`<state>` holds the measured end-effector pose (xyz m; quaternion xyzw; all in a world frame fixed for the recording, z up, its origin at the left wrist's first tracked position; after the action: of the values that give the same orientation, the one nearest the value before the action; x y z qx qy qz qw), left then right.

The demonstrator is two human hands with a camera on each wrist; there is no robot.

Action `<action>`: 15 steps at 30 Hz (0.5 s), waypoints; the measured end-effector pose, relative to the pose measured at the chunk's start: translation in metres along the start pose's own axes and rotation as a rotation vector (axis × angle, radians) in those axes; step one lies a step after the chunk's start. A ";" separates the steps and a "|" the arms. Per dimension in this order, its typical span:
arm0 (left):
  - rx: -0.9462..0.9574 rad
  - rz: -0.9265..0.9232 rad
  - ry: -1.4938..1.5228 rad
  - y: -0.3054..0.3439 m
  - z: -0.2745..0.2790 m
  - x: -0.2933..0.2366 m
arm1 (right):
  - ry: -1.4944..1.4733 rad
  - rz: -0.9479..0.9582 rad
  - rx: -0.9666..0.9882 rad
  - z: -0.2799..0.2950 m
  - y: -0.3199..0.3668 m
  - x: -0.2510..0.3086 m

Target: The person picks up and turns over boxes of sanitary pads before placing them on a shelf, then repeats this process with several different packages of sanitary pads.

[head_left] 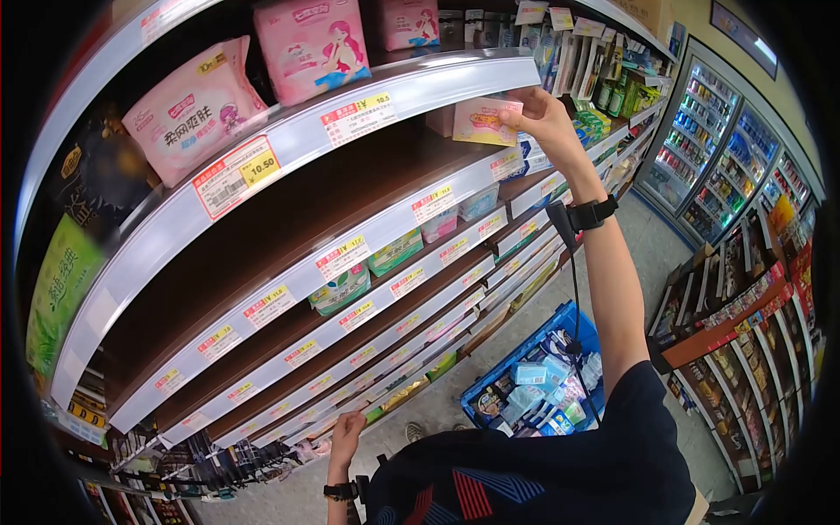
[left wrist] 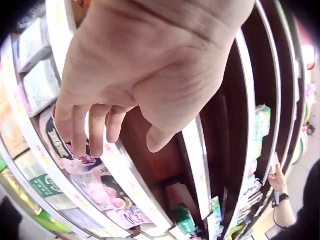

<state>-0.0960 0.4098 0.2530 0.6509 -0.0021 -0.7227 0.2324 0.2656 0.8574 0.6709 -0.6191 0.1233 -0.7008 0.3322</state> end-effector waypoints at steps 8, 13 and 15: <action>-0.191 0.132 0.024 0.026 0.037 0.068 | 0.039 0.017 0.044 0.005 -0.010 -0.011; -0.224 0.193 0.060 0.030 0.045 0.084 | 0.005 -0.002 0.055 0.005 -0.013 -0.020; -0.234 0.206 0.070 0.029 0.045 0.084 | -0.031 0.034 0.039 0.005 -0.015 -0.024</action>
<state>-0.1322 0.3423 0.1895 0.6404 0.0234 -0.6672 0.3796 0.2660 0.8849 0.6624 -0.6212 0.1151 -0.6877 0.3578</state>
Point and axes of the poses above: each hand's wrist, its own y-axis away from the middle knuckle, its own z-axis out of the back of the hand, x = y × z, the point moved 1 cm from there along -y, towards the middle knuckle, and after that the axes turned 1 degree about -y, right-handed, at the moved point
